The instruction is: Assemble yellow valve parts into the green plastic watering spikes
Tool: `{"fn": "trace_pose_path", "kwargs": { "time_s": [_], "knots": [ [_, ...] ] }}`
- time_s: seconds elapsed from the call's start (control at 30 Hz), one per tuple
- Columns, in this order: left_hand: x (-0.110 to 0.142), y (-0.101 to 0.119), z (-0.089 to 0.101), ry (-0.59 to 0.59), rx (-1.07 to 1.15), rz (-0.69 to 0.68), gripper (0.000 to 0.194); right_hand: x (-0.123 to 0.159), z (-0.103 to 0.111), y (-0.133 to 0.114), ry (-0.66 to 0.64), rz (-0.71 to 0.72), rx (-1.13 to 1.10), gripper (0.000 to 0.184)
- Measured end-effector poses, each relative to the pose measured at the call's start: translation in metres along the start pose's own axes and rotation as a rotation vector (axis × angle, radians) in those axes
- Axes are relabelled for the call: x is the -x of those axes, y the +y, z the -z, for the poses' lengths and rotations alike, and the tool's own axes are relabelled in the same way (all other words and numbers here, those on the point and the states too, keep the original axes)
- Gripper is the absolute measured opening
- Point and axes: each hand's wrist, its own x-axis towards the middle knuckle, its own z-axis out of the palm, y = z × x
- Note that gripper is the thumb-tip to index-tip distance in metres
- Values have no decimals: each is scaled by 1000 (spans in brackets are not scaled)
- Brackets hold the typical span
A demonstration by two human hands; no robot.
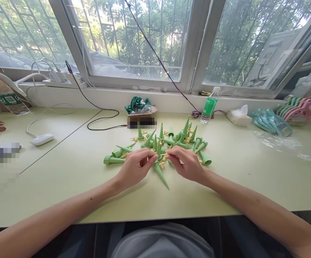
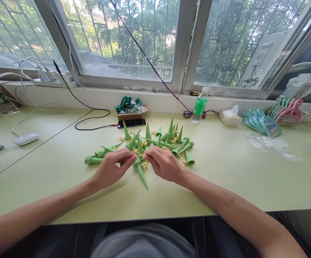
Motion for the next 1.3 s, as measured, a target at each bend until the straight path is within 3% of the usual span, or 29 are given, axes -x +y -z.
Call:
{"fn": "trace_pose_path", "kwargs": {
  "time_s": [0.13, 0.4, 0.67, 0.77, 1.07, 1.3],
  "knots": [
    [0, -1, 0, -23, -101, 39, 17, 1, -1, -1, -27, 3, 38, 7],
    [1, -4, -1, -126, -238, 159, 25, 3, -2, 1, -47, 3, 40, 7],
    [1, -4, -1, -267, -179, 160, 34, 2, -1, -1, -55, -23, 31, 6],
    [1, -2, -1, -227, -110, 108, 30, 0, 1, -3, -45, -44, 41, 7],
    [0, 3, 2, 68, 104, 21, 13, -5, 4, -6, 16, -97, 51, 10],
    [0, 1, 1, 105, 87, 7, 9, -3, 2, -6, 3, -139, 54, 10]
  ]
}}
